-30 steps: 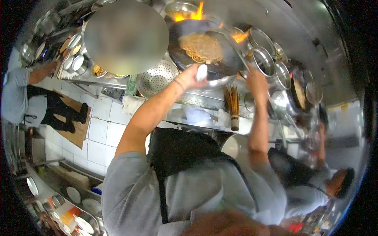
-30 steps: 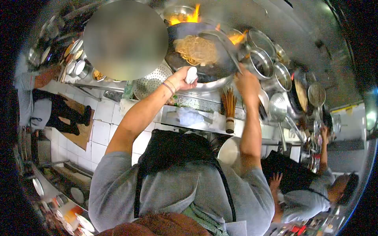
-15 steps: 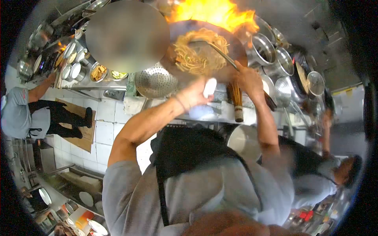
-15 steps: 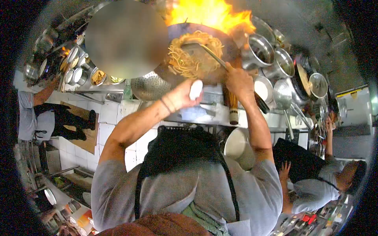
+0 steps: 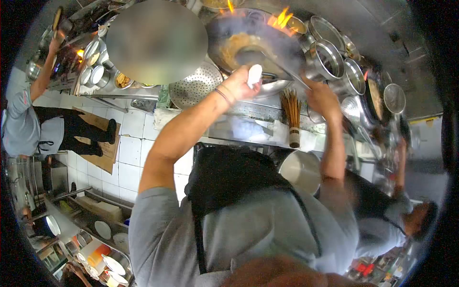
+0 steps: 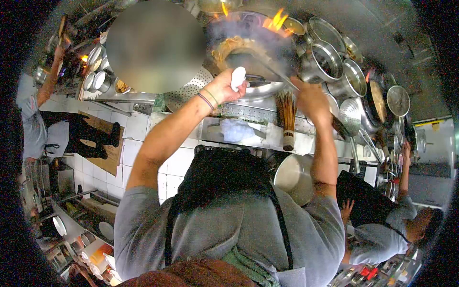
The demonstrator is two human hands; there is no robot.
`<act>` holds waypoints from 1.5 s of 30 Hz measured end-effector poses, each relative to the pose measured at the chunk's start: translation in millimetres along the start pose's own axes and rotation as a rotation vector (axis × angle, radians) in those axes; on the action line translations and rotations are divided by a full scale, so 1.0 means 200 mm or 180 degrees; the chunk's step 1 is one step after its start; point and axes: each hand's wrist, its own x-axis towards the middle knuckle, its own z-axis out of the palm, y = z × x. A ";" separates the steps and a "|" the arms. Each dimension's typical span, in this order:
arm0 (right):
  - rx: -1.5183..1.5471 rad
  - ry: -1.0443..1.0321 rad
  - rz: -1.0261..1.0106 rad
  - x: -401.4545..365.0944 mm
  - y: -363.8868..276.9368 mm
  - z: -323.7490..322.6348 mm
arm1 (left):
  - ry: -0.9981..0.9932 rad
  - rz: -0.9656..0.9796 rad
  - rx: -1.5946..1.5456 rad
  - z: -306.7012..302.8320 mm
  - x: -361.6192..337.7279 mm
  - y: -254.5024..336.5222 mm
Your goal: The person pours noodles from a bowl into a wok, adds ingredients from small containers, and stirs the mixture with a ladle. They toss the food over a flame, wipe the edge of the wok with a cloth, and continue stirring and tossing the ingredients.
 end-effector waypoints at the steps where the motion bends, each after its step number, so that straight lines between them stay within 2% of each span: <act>1: -0.0018 -0.0004 0.0143 0.05 -0.04 0.04 | 0.0157 0.0193 -0.0053 -0.03 0.03 -0.01; 4: 0.0167 0.0078 0.0507 0.10 -0.13 0.08 | -0.0075 0.0897 0.0725 -0.36 0.09 -0.19; 6: 0.0612 0.0279 0.0580 0.04 -0.10 0.07 | -0.0421 0.1735 0.2148 -0.58 0.11 -0.33; 7: 0.0697 0.0389 0.0518 -0.01 -0.08 0.05 | 0.0048 0.0304 0.0632 -0.45 -0.08 -0.34; 9: 0.0844 0.0487 0.0333 -0.18 -0.02 -0.05 | 0.0115 0.0664 0.0692 -0.29 -0.15 -0.29; 12: 0.0590 -0.0062 0.0409 -0.36 0.09 -0.15 | -0.0248 0.1315 0.1259 -0.27 0.16 -0.06; 13: 0.0545 -0.0152 0.0385 -0.43 0.13 -0.16 | -0.0091 0.0536 0.0415 -0.06 -0.02 -0.02; 15: 0.0673 -0.0300 0.0515 -0.47 0.13 -0.22 | 0.0021 0.0128 0.0189 0.04 -0.13 -0.02; 16: 0.0556 -0.0335 0.0470 -0.45 0.10 -0.27 | 0.0031 0.0118 0.0459 0.09 -0.19 -0.03; 19: 0.0132 -0.0560 0.0433 -0.32 -0.02 -0.28 | 0.0107 -0.0220 0.0332 0.18 -0.20 0.01; 20: 0.0231 -0.0624 0.0449 -0.24 -0.03 -0.22 | 0.0103 -0.0151 0.0393 0.15 -0.13 0.04; 22: 0.0242 -0.0134 0.0493 -0.08 -0.08 -0.09 | 0.0030 -0.0011 0.0357 0.06 -0.07 0.02; 23: 0.0245 -0.0090 0.0520 0.00 -0.10 -0.04 | -0.0003 0.0052 0.0350 0.00 -0.03 0.00; 24: 0.0247 -0.0045 0.0546 0.06 -0.11 0.01 | -0.0254 0.0174 0.0354 -0.13 0.04 -0.03; 26: 0.0412 0.0123 0.0704 0.12 -0.12 0.04 | -0.0192 0.0521 0.0491 -0.33 0.11 -0.16; 27: 0.0471 0.0185 0.0785 0.12 -0.12 0.03 | -0.0238 0.0535 0.0948 -0.48 0.14 -0.21; 28: 0.0696 -0.0102 0.1031 0.10 -0.12 -0.03 | -0.0346 0.0404 0.0990 -0.55 0.11 -0.25; 29: 0.0862 0.0163 0.0922 0.08 -0.07 0.00 | -0.0447 0.0280 0.1039 -0.58 0.10 -0.25; 31: 0.1175 0.0542 0.0679 -0.04 0.09 0.15 | -0.0376 0.0496 0.0813 -0.48 0.05 -0.21; 32: 0.1511 0.0780 0.0349 -0.09 0.11 0.17 | -0.0385 0.0593 0.0824 -0.44 0.14 -0.13; 34: 0.1954 0.0722 0.0557 -0.19 0.07 0.31 | -0.0402 0.0787 0.0845 -0.38 0.33 0.01; 35: 0.2174 0.0709 0.0652 -0.23 0.06 0.39 | -0.0261 0.0220 0.0291 -0.19 0.19 0.06; 38: 0.1592 0.0874 0.0360 -0.27 -0.13 0.70 | -0.0131 0.0690 0.0331 -0.15 0.17 0.06; 39: 0.1679 0.1094 0.0230 -0.25 -0.18 0.75 | -0.0264 0.0598 0.0218 -0.18 0.12 0.04; 41: 0.1975 0.0930 0.0429 -0.13 -0.19 0.71 | -0.0543 0.0355 0.0070 -0.33 -0.06 0.03; 42: 0.2120 0.0854 0.0575 -0.06 -0.20 0.64 | -0.0430 0.0425 0.0147 -0.38 -0.18 0.00; 43: 0.2161 0.0163 0.1423 0.02 -0.28 0.51 | -0.0377 0.0422 0.0178 -0.43 -0.25 -0.03; 45: 0.1826 0.0808 0.1364 0.21 -0.27 0.65 | -0.0322 0.0379 0.0183 -0.54 -0.34 -0.08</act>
